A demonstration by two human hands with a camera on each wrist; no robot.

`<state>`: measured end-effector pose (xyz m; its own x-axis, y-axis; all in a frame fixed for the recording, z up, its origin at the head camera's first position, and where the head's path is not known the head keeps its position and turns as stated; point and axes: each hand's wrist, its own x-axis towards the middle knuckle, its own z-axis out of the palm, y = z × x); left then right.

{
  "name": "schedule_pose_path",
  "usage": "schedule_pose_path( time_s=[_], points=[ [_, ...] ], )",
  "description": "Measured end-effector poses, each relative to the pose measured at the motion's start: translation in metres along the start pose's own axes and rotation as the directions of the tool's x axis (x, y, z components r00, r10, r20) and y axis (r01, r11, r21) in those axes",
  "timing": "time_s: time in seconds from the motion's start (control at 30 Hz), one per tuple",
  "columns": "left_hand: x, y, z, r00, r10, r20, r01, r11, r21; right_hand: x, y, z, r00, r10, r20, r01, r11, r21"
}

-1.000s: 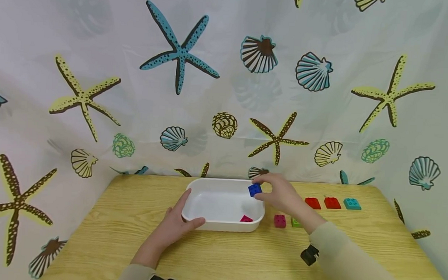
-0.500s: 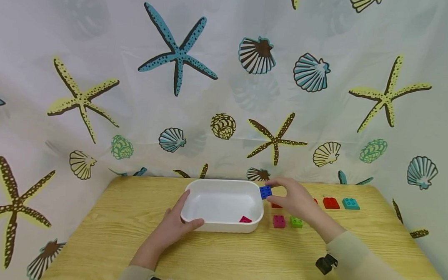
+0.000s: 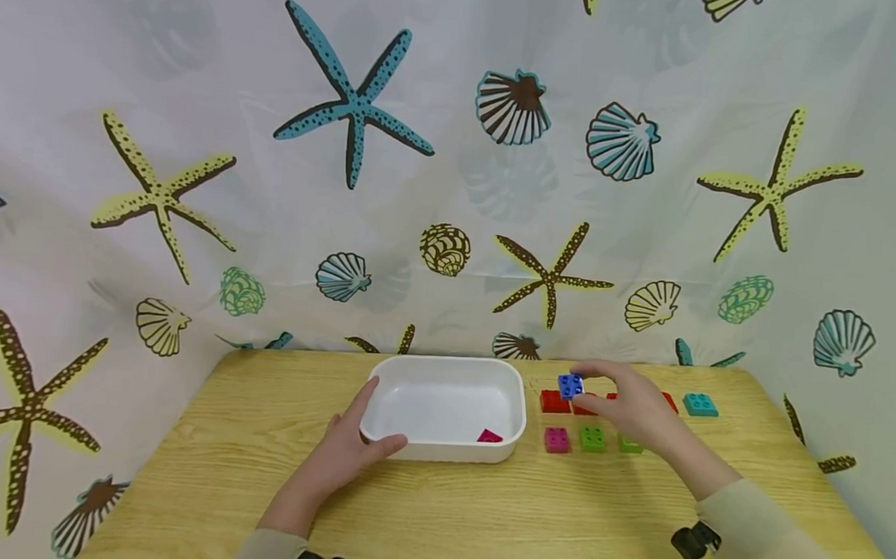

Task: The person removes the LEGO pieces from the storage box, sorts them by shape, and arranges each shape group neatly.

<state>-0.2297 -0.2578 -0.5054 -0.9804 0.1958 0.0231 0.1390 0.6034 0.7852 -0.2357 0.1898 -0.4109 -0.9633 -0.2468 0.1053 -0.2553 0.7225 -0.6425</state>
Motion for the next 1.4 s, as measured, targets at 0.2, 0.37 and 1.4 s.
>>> schedule_pose_path(
  time_s=[0.2, 0.37, 1.4],
  points=[
    [0.001, 0.001, 0.0, 1.0, 0.006, 0.002, -0.006, 1.0, 0.008, -0.012, 0.016, -0.015, 1.0, 0.019, -0.023, -0.02, 1.0, -0.015],
    [0.0, 0.001, 0.0, 1.0, 0.003, -0.001, -0.003, 1.0, 0.01, -0.023, 0.032, -0.028, 0.998, 0.007, -0.056, -0.008, 1.0, -0.02],
    [-0.001, 0.005, 0.0, 1.0, -0.006, 0.009, 0.006, 0.999, 0.031, -0.059, 0.132, -0.056, 0.986, 0.164, -0.006, -0.164, 0.98, -0.109]
  ],
)
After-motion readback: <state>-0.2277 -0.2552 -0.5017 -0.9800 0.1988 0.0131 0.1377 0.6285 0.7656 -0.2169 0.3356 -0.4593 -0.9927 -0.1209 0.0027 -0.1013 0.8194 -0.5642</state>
